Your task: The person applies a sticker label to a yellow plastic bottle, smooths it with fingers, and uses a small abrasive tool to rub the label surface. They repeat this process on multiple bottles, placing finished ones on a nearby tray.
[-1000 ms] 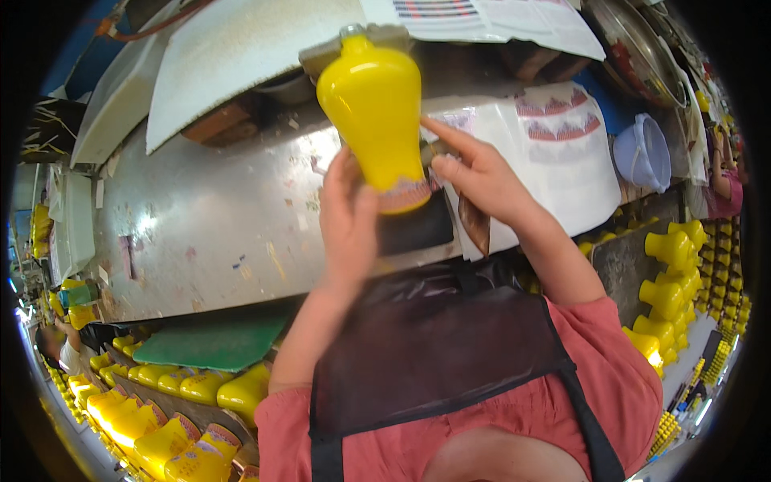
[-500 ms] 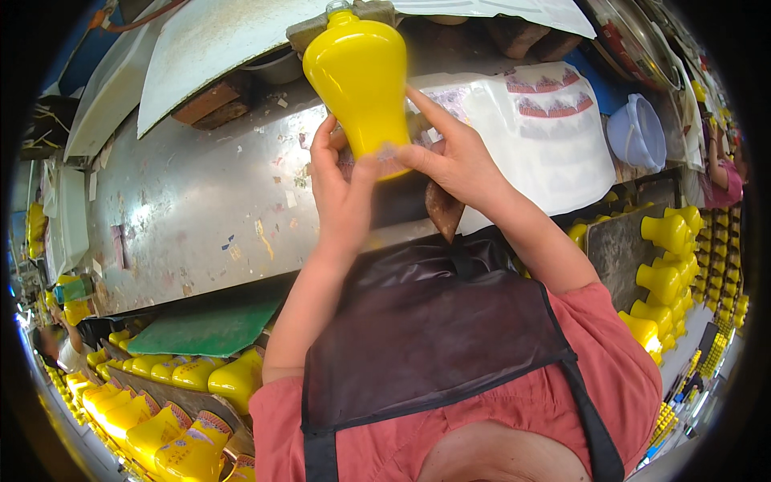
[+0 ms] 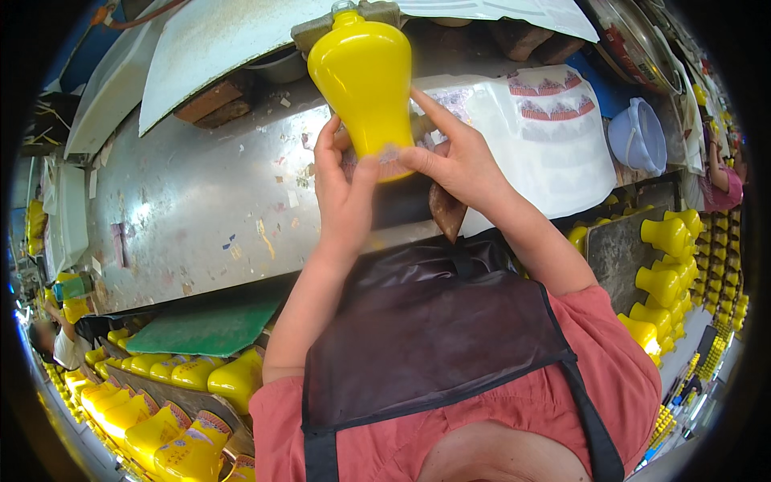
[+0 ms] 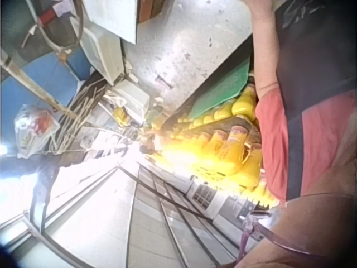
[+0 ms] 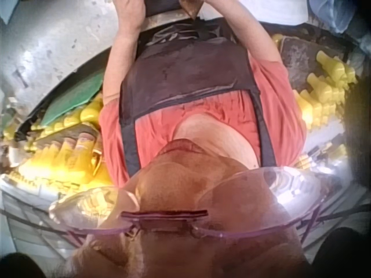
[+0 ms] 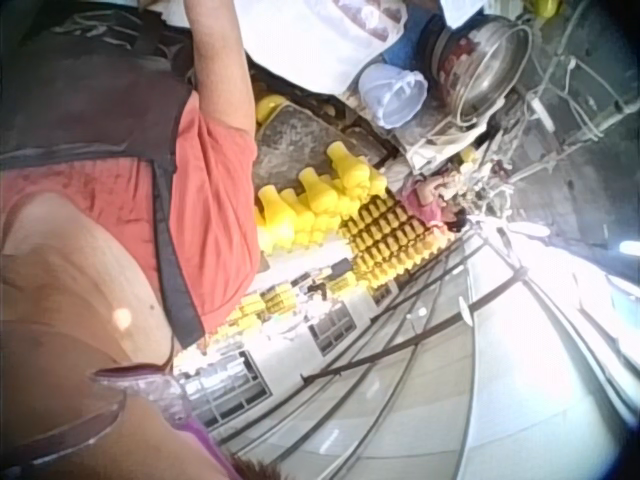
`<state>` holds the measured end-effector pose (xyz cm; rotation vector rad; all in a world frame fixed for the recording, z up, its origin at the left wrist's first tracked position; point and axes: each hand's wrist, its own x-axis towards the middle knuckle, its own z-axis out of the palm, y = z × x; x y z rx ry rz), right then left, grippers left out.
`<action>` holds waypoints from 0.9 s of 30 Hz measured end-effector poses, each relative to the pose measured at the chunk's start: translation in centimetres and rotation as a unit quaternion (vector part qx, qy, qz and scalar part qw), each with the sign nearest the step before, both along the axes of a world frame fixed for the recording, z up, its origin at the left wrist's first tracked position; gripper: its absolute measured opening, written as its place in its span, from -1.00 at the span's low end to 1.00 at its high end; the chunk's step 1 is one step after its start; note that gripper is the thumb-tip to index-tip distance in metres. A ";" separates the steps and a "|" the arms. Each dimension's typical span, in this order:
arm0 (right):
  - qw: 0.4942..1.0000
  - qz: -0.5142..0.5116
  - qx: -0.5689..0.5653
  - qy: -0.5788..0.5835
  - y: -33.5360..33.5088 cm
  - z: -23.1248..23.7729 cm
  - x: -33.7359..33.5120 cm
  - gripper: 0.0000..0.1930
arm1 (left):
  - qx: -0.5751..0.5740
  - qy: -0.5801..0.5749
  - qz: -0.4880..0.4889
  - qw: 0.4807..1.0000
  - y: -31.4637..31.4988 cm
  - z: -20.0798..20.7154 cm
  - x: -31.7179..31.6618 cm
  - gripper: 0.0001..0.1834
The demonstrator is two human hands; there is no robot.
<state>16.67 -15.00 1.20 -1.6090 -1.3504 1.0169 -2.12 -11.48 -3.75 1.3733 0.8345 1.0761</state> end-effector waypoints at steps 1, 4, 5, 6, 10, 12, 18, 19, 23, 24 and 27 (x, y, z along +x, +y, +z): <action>1.000 -0.001 -0.001 0.002 0.0 0.0 0.0 -0.13 | 0.001 0.000 0.001 1.000 0.0 0.1 0.0 -0.36; 1.000 -0.003 0.002 0.025 0.1 0.0 0.0 -0.15 | -0.055 -0.052 0.002 0.997 0.1 0.4 -0.1 -0.36; 0.999 -0.004 0.003 0.035 0.2 0.1 -0.1 -0.16 | -0.059 -0.034 0.006 0.998 0.1 0.5 -0.1 -0.36; 1.000 -0.005 0.004 0.022 0.2 0.1 -0.1 -0.16 | -0.060 -0.017 0.009 0.998 0.1 0.6 0.0 -0.37; 1.000 -0.012 0.013 -0.023 0.0 0.4 -0.6 -0.17 | -0.049 0.011 0.018 0.999 -0.1 0.9 0.5 -0.36; 0.999 -0.014 0.003 -0.028 -0.1 0.5 -0.6 -0.16 | -0.051 0.000 0.014 0.999 -0.3 0.8 0.5 -0.35; 0.999 -0.008 0.016 -0.031 0.1 0.6 -0.6 -0.14 | 0.009 0.056 0.025 0.998 0.2 -0.1 0.3 -0.33; 0.999 -0.005 0.031 -0.034 0.1 0.5 -0.6 -0.14 | 0.022 0.068 0.027 0.997 0.3 -0.3 0.2 -0.33; 0.998 -0.005 0.052 -0.021 0.1 0.2 -0.6 -0.12 | 0.021 0.071 0.015 0.997 0.2 -0.8 0.0 -0.33; 0.999 -0.005 0.045 -0.014 0.1 0.1 -0.6 -0.12 | 0.017 0.060 0.012 0.998 0.2 -0.9 0.0 -0.33; 0.999 -0.005 0.044 -0.012 0.0 0.0 -0.5 -0.12 | 0.022 0.067 0.021 0.997 0.2 -1.1 0.0 -0.32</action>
